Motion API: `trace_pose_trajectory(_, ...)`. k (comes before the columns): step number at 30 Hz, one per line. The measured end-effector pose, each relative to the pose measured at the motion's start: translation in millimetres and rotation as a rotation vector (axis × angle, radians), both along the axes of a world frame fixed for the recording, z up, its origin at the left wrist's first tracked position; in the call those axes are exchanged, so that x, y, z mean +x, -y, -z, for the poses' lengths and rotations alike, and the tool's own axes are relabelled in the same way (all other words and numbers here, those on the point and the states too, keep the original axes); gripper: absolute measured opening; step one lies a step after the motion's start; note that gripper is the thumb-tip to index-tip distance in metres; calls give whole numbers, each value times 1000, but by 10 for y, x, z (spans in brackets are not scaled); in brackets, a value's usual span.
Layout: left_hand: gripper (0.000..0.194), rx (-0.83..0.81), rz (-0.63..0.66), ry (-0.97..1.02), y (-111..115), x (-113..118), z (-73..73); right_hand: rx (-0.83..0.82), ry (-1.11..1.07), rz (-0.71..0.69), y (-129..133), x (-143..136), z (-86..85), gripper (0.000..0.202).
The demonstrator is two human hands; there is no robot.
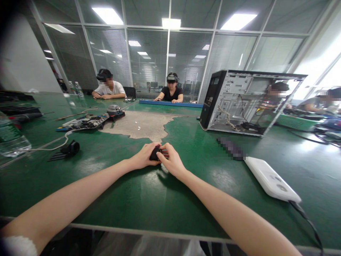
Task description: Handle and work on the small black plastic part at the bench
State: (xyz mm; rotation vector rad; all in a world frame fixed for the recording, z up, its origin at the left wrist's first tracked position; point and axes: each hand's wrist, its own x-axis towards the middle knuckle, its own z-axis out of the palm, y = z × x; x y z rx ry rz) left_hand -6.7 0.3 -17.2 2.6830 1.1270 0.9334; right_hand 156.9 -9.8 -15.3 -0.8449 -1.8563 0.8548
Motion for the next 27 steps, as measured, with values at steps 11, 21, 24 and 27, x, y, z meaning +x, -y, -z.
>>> trace_pose_trajectory(11, 62, -11, -7, -8, 5, 5, -10, -57, 24, 30, -86, 3, 58, 24)
trace_pose_trajectory(21, 62, 5, -5, -9, 4, 3, -1, -54, 5, -4, -2, -1, -39, 14)
trace_pose_trajectory(24, 62, -4, -6, -6, 5, 3, -3, -31, 0, 7, -26, -1, -8, 13)
trace_pose_trajectory(27, 63, -7, -5, -9, 7, 3, -6, -41, -12, 14, -78, 4, 44, 19)
